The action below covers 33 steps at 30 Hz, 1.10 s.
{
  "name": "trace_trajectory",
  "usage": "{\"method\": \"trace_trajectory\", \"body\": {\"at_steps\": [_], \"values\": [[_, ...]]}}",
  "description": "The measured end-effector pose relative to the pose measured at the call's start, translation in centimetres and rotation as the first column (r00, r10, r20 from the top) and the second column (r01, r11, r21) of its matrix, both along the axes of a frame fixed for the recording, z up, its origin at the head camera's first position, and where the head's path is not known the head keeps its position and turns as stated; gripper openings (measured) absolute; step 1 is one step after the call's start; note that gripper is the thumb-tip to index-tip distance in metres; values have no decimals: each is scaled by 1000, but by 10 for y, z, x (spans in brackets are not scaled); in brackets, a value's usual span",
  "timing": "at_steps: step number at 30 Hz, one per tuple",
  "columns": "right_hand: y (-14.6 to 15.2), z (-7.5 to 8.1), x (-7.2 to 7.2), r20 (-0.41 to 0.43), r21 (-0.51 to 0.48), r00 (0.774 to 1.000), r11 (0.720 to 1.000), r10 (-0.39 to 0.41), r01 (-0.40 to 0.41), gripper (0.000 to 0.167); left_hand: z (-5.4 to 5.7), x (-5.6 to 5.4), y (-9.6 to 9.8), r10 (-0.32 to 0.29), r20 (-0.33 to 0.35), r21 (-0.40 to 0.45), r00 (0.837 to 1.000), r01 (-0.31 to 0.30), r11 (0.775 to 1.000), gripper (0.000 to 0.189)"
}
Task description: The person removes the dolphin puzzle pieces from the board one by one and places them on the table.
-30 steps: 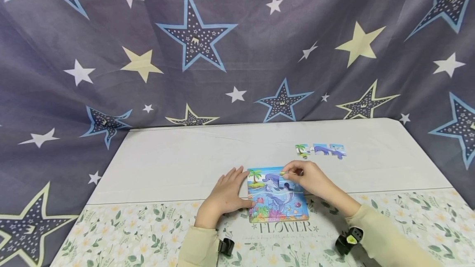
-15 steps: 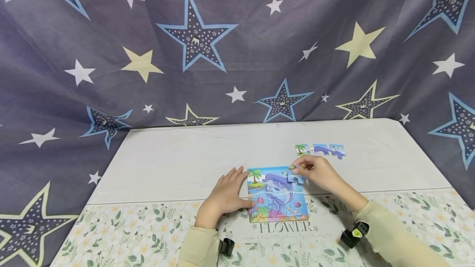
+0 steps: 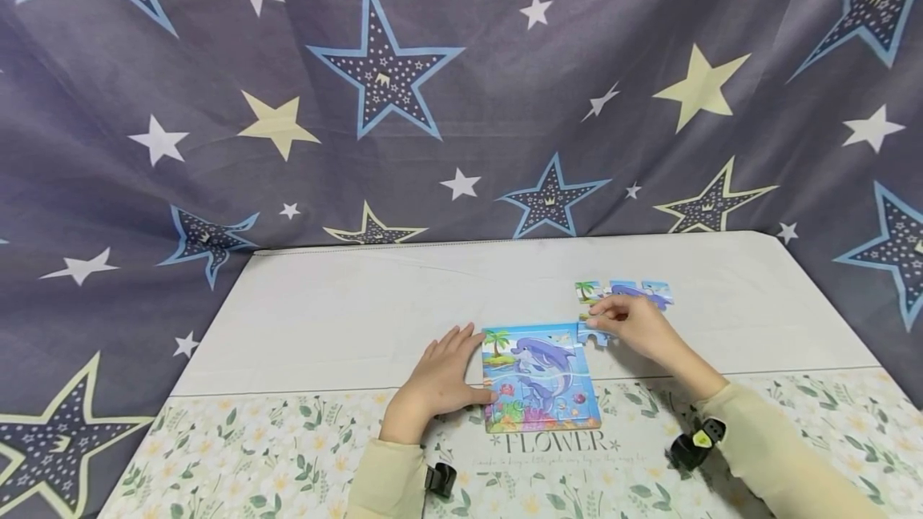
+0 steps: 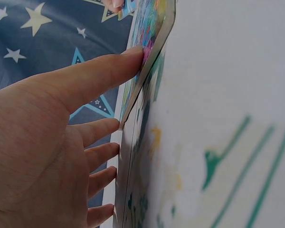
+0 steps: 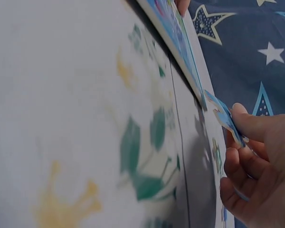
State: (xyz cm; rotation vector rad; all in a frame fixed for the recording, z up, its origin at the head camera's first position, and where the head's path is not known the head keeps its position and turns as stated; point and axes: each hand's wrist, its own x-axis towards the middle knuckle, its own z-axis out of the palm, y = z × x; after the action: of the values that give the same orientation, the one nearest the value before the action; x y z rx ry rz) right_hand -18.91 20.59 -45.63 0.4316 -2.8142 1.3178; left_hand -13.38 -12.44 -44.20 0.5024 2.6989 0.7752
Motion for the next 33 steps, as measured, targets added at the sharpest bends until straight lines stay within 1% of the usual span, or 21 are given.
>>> {"method": "trace_trajectory", "body": {"at_steps": [11, 14, 22, 33], "values": [[10, -4, -10, 34, -2, 999, 1000, 13, -13, 13, 0, 0, -1, -3, -5, -7, 1000, 3, 1000, 88], [11, -4, -12, 35, 28, 999, 1000, 10, -11, 12, 0, 0, 0, -4, -5, -8, 1000, 3, 1000, 88], [11, -3, -17, -23, 110, 999, 994, 22, -19, 12, 0, 0, 0, -3, 2, -1, 1000, 3, 1000, 89], [12, -2, -25, 3, 165, 1000, 986, 22, -22, 16, 0, -1, 0, -2, 1, -12, 1000, 2, 1000, 88]]}}
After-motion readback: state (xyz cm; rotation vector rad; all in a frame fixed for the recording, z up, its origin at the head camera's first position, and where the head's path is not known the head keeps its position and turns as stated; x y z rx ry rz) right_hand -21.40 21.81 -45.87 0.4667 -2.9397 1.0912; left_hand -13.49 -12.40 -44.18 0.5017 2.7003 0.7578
